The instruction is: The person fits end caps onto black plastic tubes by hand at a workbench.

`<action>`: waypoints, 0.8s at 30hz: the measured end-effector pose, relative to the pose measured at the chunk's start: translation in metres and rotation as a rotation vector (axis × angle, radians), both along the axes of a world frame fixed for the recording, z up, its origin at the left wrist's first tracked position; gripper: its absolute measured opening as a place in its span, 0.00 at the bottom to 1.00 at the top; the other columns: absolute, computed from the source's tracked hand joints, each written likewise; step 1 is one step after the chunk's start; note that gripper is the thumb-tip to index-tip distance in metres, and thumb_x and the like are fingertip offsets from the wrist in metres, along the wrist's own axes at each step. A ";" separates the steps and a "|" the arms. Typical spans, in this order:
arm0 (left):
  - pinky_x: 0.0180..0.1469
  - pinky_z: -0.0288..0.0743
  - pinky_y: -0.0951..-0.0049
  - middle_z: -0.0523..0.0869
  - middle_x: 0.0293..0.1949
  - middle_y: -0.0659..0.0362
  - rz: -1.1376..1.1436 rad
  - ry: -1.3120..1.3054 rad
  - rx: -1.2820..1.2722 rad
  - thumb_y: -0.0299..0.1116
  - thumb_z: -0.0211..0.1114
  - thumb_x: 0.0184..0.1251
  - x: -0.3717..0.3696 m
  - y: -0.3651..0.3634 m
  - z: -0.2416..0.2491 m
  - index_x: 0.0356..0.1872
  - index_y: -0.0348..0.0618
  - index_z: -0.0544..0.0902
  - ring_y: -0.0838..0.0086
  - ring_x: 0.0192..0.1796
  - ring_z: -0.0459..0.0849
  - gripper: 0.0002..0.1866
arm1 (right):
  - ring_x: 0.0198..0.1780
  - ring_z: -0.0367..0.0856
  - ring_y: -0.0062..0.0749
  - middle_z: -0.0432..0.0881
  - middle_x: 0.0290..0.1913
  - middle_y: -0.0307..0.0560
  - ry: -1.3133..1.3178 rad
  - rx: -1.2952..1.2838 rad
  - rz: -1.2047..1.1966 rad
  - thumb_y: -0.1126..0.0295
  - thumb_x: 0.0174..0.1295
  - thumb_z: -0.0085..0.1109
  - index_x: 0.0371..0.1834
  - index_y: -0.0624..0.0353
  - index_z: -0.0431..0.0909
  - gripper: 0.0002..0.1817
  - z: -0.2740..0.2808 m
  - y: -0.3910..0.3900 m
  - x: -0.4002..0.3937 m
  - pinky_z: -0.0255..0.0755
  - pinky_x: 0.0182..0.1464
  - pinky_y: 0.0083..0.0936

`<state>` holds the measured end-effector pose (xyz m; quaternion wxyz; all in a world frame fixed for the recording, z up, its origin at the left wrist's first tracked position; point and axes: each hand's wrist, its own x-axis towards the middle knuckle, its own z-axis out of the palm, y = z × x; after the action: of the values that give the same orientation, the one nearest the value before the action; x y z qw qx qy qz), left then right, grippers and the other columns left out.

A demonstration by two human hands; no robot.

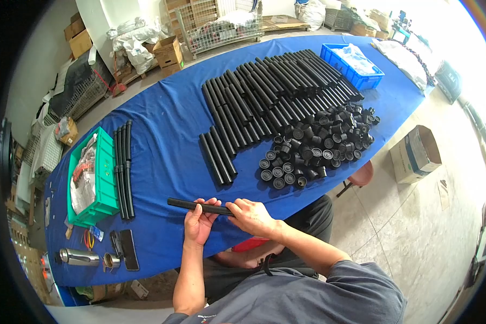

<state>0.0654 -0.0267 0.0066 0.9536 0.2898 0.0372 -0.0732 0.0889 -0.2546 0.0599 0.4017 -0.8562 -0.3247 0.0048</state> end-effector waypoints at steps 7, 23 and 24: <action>0.69 0.82 0.49 0.88 0.57 0.41 -0.006 0.002 0.022 0.33 0.62 0.82 -0.001 0.000 0.003 0.55 0.45 0.81 0.48 0.65 0.85 0.09 | 0.45 0.88 0.57 0.86 0.43 0.62 0.280 0.020 0.051 0.62 0.67 0.69 0.56 0.65 0.80 0.21 0.003 -0.002 0.002 0.81 0.47 0.47; 0.70 0.80 0.49 0.88 0.57 0.42 -0.020 -0.022 -0.002 0.33 0.64 0.81 -0.003 0.003 -0.004 0.56 0.45 0.81 0.48 0.65 0.86 0.09 | 0.41 0.86 0.61 0.85 0.37 0.64 0.447 -0.007 0.025 0.59 0.70 0.67 0.50 0.65 0.81 0.18 0.016 -0.002 -0.003 0.79 0.45 0.49; 0.70 0.80 0.49 0.88 0.57 0.42 -0.017 -0.027 0.001 0.33 0.64 0.81 -0.002 0.003 -0.004 0.56 0.45 0.81 0.48 0.65 0.86 0.09 | 0.42 0.86 0.62 0.85 0.37 0.64 0.609 -0.035 0.056 0.59 0.70 0.66 0.51 0.65 0.81 0.18 0.025 -0.003 0.000 0.79 0.45 0.50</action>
<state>0.0633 -0.0241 0.0028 0.9531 0.2917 0.0219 -0.0774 0.0885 -0.2580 0.0849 0.4657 -0.8129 -0.2126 0.2777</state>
